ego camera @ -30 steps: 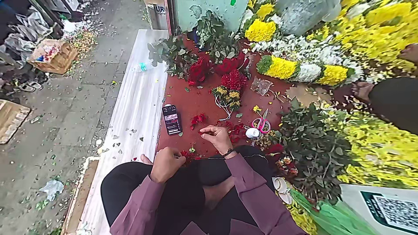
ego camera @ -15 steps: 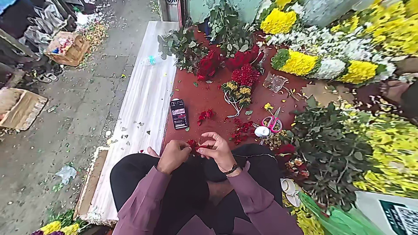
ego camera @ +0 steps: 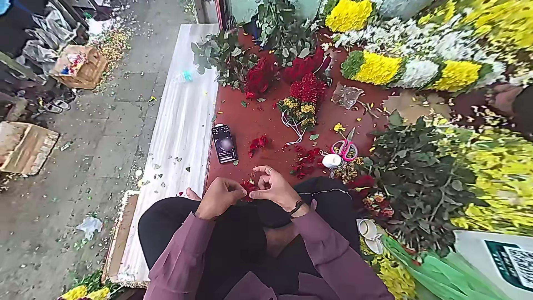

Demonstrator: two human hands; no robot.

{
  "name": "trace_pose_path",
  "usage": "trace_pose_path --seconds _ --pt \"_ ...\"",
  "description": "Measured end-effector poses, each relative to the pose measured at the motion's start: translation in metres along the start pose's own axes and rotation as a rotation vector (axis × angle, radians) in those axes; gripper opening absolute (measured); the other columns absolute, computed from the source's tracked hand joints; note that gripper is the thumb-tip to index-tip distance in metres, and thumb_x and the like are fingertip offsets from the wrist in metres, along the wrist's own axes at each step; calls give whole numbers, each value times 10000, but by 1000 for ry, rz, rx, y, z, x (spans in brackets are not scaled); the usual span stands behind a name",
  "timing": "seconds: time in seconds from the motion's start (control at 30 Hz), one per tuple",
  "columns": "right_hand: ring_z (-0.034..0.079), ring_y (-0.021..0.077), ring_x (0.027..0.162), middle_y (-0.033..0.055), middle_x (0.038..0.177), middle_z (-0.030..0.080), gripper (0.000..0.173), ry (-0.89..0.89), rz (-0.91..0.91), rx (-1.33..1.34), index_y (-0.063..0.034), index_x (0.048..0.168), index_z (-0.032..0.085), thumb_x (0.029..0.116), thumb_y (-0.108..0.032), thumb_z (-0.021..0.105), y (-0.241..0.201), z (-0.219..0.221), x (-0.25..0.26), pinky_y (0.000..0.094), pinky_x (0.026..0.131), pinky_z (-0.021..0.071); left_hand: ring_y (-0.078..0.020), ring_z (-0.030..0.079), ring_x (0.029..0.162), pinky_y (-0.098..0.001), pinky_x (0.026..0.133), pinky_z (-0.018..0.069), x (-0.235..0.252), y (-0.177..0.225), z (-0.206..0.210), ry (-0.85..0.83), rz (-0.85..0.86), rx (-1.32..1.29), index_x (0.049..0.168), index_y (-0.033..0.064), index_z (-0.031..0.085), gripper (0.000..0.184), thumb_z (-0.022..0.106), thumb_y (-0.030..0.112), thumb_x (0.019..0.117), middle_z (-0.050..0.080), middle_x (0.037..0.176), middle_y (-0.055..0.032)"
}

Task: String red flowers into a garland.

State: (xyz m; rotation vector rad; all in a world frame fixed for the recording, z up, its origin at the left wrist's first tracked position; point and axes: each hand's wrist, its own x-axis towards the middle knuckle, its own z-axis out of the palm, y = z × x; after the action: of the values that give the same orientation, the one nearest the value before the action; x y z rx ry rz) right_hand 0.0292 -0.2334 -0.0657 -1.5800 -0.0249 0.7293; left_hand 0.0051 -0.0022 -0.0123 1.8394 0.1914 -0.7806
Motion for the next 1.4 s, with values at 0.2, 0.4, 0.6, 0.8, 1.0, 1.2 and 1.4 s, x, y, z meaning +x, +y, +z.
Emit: trace_pose_path --seconds 0.2,0.4,0.6,0.8,1.0,1.2,1.4 --pt "682 131 1059 28 1221 695 693 -218 -110 -284 -119 1410 591 823 -400 831 16 -24 7 349 937 586 -76 613 584 -311 581 524 0 1 -2 87 -67 14 808 111 751 174 732 250 911 682 676 26" --pt "663 47 874 -10 922 723 207 -281 -264 -256 -109 951 799 948 -305 736 5 -29 2 252 811 565 -103 575 554 -386 554 487 1 -2 -6 318 -112 149 735 148 725 198 721 301 861 627 614 39" --pt "660 88 833 42 877 715 132 -278 -486 -11 -12 953 778 952 -135 730 -22 -17 -1 265 784 567 -255 715 813 -564 761 577 -16 32 4 -106 69 579 904 127 778 216 692 324 895 745 849 -59" --pt "658 4 796 -57 894 710 114 -345 -130 253 -70 996 709 991 -107 601 -20 -12 -15 213 754 576 -113 674 765 -295 695 597 -16 50 14 5 570 -188 972 32 748 153 708 179 974 719 914 -50" --pt "729 97 901 80 967 776 135 -466 -537 125 27 982 773 971 -79 691 -20 -9 -15 290 853 603 -62 574 628 -296 611 510 -13 20 10 426 281 223 909 161 763 202 662 328 955 662 740 56" --pt "726 100 861 68 927 775 137 -275 -399 124 18 971 778 965 -72 675 -11 -53 -8 307 839 604 -34 573 597 -280 596 511 -22 7 -2 11 160 193 934 175 785 153 728 317 919 681 730 68" --pt "644 23 722 10 868 751 173 -499 -242 29 -17 1001 775 999 -138 652 -15 -73 0 222 675 536 -52 673 671 -316 655 580 -20 10 -6 45 76 91 860 166 783 163 763 324 894 736 760 58"
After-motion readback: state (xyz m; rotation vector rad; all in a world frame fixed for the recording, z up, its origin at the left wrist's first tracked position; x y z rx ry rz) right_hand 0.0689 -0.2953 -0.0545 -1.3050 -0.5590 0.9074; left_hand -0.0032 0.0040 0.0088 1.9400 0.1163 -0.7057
